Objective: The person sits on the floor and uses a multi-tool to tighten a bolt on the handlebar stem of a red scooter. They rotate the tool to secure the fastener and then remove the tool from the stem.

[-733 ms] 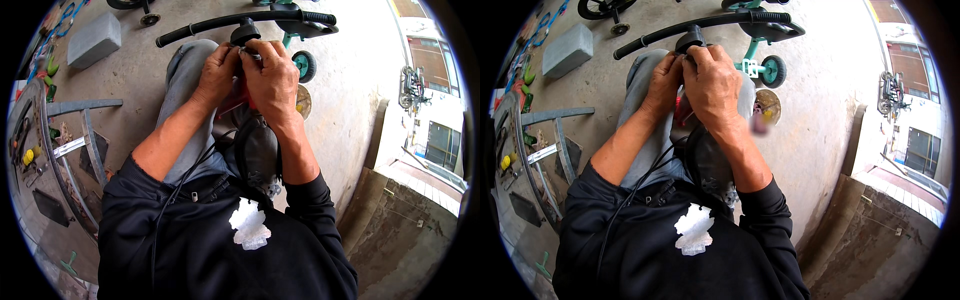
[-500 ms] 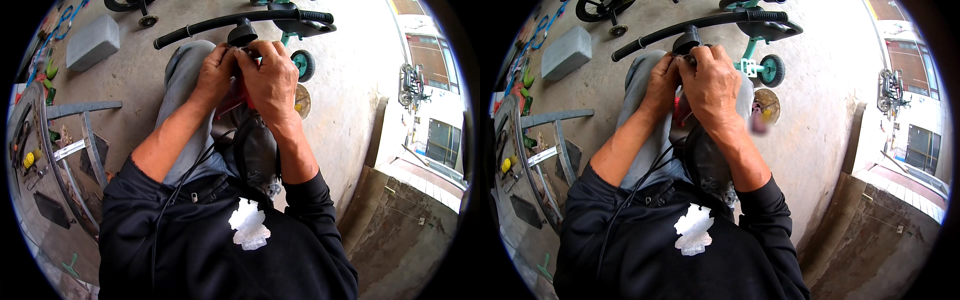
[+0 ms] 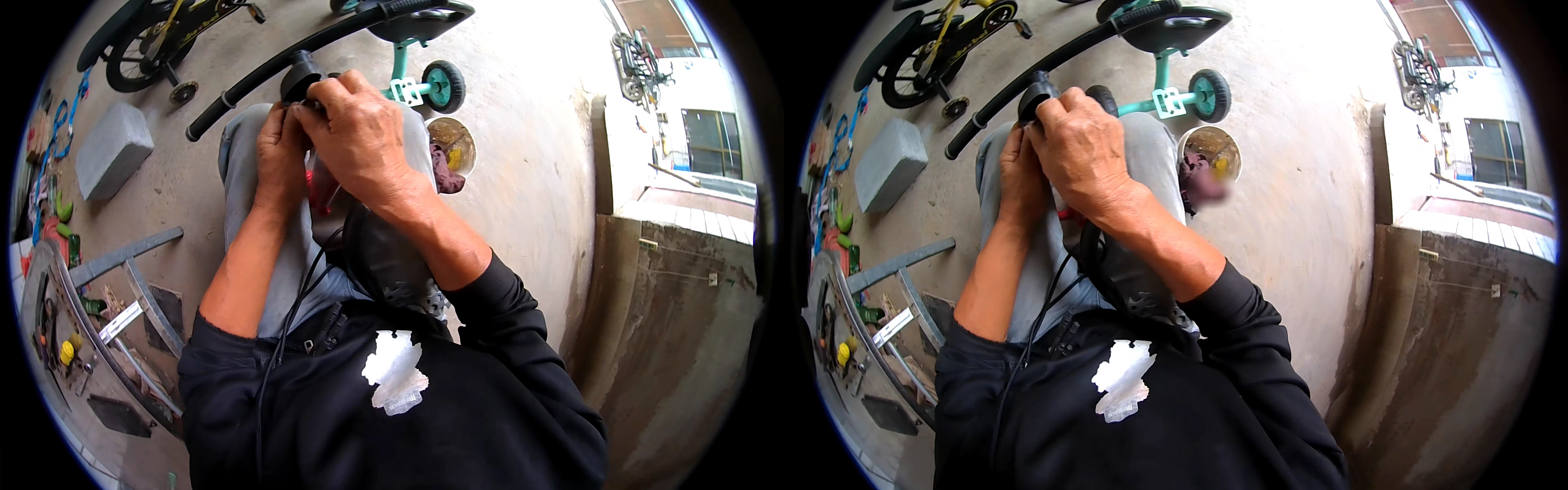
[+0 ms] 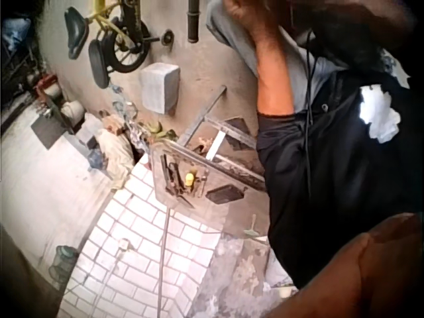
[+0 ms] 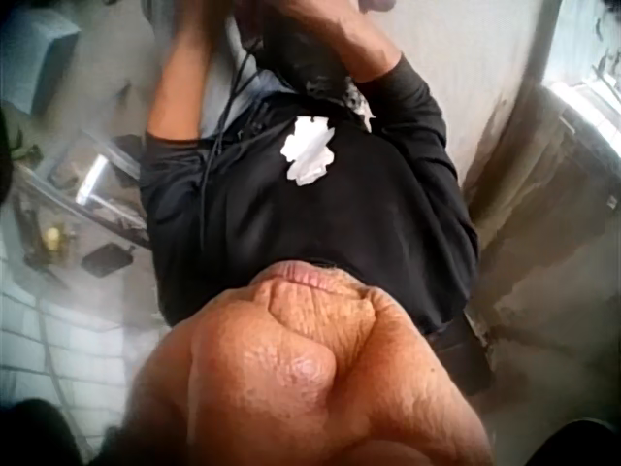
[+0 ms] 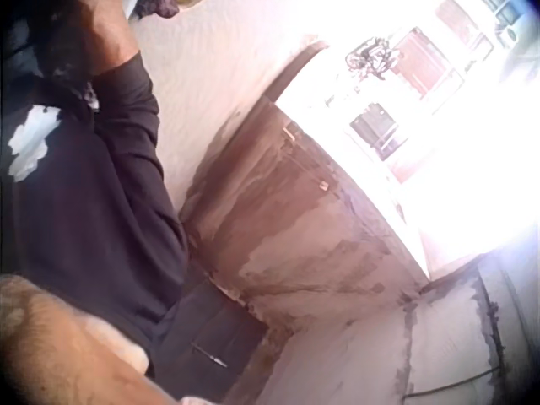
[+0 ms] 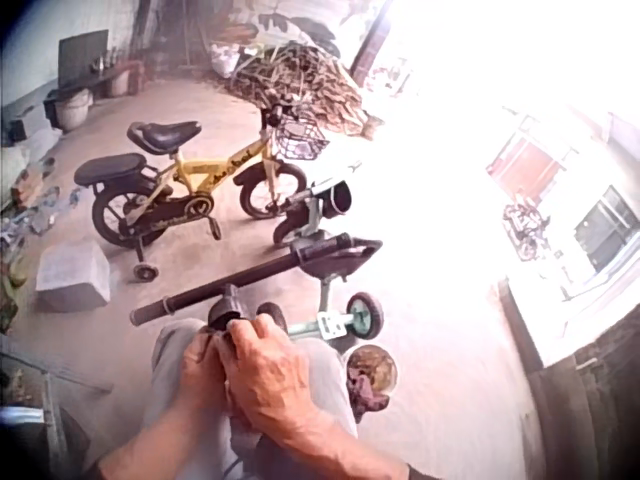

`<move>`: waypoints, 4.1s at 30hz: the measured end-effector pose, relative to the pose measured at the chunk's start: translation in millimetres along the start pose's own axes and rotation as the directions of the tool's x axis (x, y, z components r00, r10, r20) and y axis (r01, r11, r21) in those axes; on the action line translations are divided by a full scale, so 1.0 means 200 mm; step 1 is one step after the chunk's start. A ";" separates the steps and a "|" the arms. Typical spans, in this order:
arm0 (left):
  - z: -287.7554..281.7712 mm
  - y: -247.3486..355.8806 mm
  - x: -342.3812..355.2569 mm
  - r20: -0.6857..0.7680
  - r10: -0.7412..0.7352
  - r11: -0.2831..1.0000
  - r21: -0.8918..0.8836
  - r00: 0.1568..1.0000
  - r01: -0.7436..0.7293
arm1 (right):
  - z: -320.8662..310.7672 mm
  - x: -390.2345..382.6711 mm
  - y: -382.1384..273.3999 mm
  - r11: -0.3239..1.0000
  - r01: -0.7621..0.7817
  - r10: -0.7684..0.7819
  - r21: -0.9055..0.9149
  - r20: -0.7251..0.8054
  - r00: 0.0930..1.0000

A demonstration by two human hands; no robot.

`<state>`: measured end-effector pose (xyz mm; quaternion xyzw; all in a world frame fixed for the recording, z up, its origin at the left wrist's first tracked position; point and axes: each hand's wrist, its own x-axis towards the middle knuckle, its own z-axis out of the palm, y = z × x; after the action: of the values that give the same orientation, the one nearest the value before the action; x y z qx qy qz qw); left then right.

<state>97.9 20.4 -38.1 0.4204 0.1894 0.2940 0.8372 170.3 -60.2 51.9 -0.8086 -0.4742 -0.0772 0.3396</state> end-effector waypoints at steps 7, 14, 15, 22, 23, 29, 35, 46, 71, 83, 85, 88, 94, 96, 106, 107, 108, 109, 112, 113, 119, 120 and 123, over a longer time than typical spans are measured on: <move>0.02 0.02 -0.01 -0.043 -0.045 0.997 0.067 0.998 0.048 | 0.01 0.00 0.01 0.995 0.085 -0.084 0.046 -0.022 0.996; -0.09 -0.05 0.02 0.074 -0.011 0.999 0.047 0.997 0.007 | 0.02 0.01 0.03 0.994 0.095 -0.095 0.059 -0.005 0.995; -0.12 -0.07 0.03 0.097 0.004 0.998 0.067 0.995 -0.010 | 0.02 0.01 0.02 0.991 0.105 -0.105 0.081 -0.012 0.994; -0.06 -0.04 0.03 0.031 -0.031 0.997 0.068 0.999 0.028 | -0.01 -0.03 0.03 0.993 0.013 0.001 0.122 -0.108 0.994; -0.07 -0.04 0.04 0.021 -0.031 0.996 0.085 0.999 0.029 | -0.02 -0.04 0.04 0.994 -0.005 0.020 0.114 -0.131 0.991; -0.19 -0.04 0.10 0.042 -0.042 0.991 0.125 0.998 0.036 | 0.00 -0.14 0.06 0.986 -0.141 0.156 0.091 -0.178 0.972; -0.28 -0.08 0.17 0.083 -0.099 0.992 0.082 0.992 0.092 | 0.08 -0.28 0.08 0.968 -0.240 0.249 0.072 -0.170 0.953; -0.24 -0.02 0.17 0.138 -0.198 0.980 0.008 0.970 0.199 | 0.08 -0.30 0.08 0.958 -0.269 0.283 0.103 -0.171 0.944; -0.13 0.08 0.10 0.137 -0.161 0.986 0.056 0.977 0.154 | -0.06 -0.33 0.09 0.899 -0.432 0.431 0.073 0.034 0.902; -0.14 0.05 0.05 0.041 -0.163 0.978 -0.124 0.986 0.167 | -0.05 -0.29 0.08 0.888 -0.459 0.455 0.027 0.095 0.886; -0.11 0.07 0.02 0.045 -0.200 0.962 -0.182 0.979 0.205 | -0.06 -0.27 0.08 0.888 -0.457 0.449 0.054 0.111 0.886; -0.10 0.09 0.03 0.013 -0.202 0.960 -0.198 0.979 0.200 | -0.06 -0.27 0.08 0.856 -0.508 0.492 0.089 0.156 0.856; -0.08 0.07 -0.01 0.092 -0.178 0.964 -0.185 0.980 0.193 | -0.11 -0.28 0.10 0.818 -0.567 0.541 0.099 0.204 0.816; -0.07 0.06 -0.01 0.112 -0.169 0.968 -0.168 0.979 0.186 | -0.10 -0.29 0.13 0.806 -0.577 0.549 0.132 0.199 0.812; -0.12 -0.01 0.01 0.178 -0.180 0.943 -0.250 0.967 0.221 | -0.11 -0.31 0.19 0.817 -0.550 0.514 0.174 0.215 0.831; -0.12 -0.01 0.01 0.166 -0.186 0.941 -0.252 0.968 0.224 | -0.11 -0.31 0.19 0.824 -0.541 0.507 0.167 0.206 0.837; -0.11 -0.01 0.01 0.154 -0.193 0.940 -0.254 0.969 0.228 | -0.10 -0.31 0.19 0.816 -0.549 0.512 0.179 0.214 0.832; -0.10 -0.01 0.01 0.164 -0.196 0.938 -0.255 0.967 0.233 | -0.11 -0.31 0.20 0.810 -0.555 0.516 0.190 0.218 0.828; -0.09 -0.02 0.02 0.177 -0.206 0.934 -0.260 0.962 0.247 | -0.12 -0.32 0.20 0.775 -0.600 0.557 0.198 0.235 0.797; -0.08 -0.02 0.02 0.170 -0.210 0.932 -0.262 0.963 0.250 | -0.12 -0.32 0.20 0.760 -0.620 0.575 0.195 0.242 0.781; -0.05 -0.04 0.03 0.123 -0.228 0.935 -0.248 0.966 0.253 | -0.13 -0.32 0.20 0.788 -0.590 0.546 0.175 0.243 0.801; -0.04 -0.04 0.03 0.110 -0.230 0.938 -0.240 0.967 0.250 | -0.13 -0.32 0.21 0.794 -0.582 0.541 0.172 0.236 0.807; -0.02 -0.05 0.03 0.106 -0.235 0.933 -0.253 0.966 0.255 | -0.12 -0.33 0.22 0.794 -0.563 0.523 0.230 0.215 0.825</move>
<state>103.7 22.2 -48.5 0.2887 0.1685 0.1941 0.9223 175.5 -136.3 20.9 -0.8567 -0.2503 0.1496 0.4254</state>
